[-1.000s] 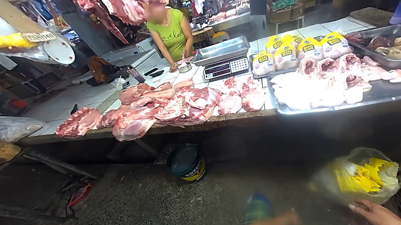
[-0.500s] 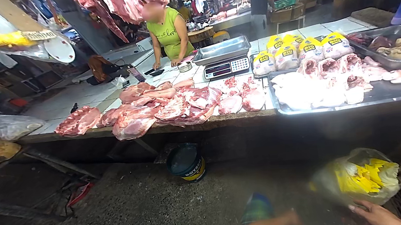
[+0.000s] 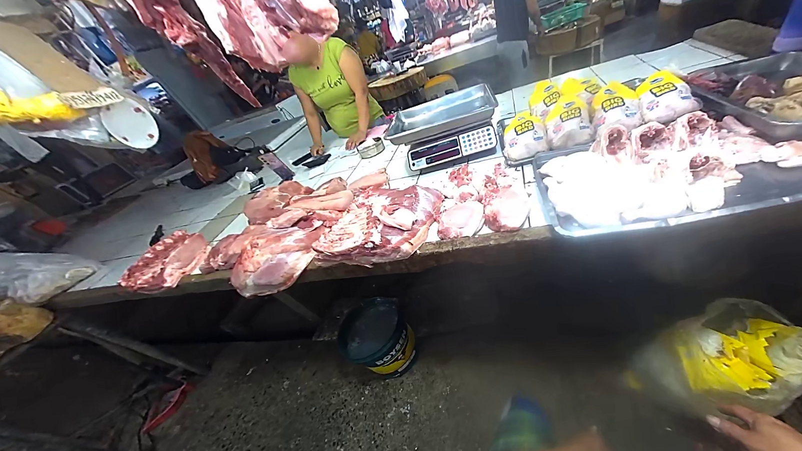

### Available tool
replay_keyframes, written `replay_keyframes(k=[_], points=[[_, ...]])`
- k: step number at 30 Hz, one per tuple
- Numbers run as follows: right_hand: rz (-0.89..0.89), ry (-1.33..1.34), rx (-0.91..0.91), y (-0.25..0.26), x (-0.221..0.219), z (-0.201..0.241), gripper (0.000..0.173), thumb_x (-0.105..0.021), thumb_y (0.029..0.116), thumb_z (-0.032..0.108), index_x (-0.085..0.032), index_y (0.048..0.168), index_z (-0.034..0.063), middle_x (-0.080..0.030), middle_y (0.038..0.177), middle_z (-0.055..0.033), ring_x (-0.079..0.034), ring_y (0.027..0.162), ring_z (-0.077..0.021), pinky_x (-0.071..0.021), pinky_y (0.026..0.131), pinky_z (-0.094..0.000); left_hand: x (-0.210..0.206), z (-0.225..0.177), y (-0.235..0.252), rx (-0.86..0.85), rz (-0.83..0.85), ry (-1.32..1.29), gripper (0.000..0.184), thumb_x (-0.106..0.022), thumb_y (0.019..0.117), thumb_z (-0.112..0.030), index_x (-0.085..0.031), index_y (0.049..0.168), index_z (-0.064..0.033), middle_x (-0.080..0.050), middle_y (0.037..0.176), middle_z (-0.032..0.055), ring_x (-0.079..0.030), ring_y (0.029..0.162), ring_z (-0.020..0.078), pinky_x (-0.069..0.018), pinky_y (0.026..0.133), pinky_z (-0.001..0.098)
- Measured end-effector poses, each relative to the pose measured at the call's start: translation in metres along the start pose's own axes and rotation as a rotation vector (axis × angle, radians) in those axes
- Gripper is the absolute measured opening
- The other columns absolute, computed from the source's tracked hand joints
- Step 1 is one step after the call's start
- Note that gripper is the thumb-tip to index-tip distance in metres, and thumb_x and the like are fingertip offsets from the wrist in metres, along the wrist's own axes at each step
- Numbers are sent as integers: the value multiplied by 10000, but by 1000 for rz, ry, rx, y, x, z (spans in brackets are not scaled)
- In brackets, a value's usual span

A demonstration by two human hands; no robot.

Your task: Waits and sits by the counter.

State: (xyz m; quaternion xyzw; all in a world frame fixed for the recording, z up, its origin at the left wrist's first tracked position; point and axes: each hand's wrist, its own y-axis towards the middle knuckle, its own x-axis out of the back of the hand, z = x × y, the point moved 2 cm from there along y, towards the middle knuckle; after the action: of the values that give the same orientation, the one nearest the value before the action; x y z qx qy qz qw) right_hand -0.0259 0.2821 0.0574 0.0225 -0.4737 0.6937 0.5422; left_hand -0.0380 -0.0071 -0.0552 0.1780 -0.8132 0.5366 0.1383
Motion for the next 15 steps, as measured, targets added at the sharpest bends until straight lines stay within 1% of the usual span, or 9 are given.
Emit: replay_keyframes(k=[9,13,15], points=[[-3,-5,-3,-1,1,0,603,-569,1046,466,-492,1512,90,-675,1287,-231,-705,1099,-381,-539,998,-566,-1,0,3,1,-5,23,443,-592,1007,-369,-683,1207,16,-676,1223,256,-641,1167,413,-490,976,630],[5,-11,-1,-1,2,1,622,-565,1042,487,-481,1522,101,-676,1290,-221,-704,1109,-370,-537,1008,-556,1,-1,0,13,-3,19,453,-587,1010,-384,-688,1192,18,-676,1220,254,-643,1159,410,-490,974,629],[3,-9,-1,-1,2,1,612,-562,1045,480,-484,1521,104,-680,1282,-221,-705,1100,-371,-538,1002,-557,1,-1,0,15,-1,8,459,-585,1012,-387,-680,1212,15,-675,1225,252,-643,1162,403,-490,977,625]])
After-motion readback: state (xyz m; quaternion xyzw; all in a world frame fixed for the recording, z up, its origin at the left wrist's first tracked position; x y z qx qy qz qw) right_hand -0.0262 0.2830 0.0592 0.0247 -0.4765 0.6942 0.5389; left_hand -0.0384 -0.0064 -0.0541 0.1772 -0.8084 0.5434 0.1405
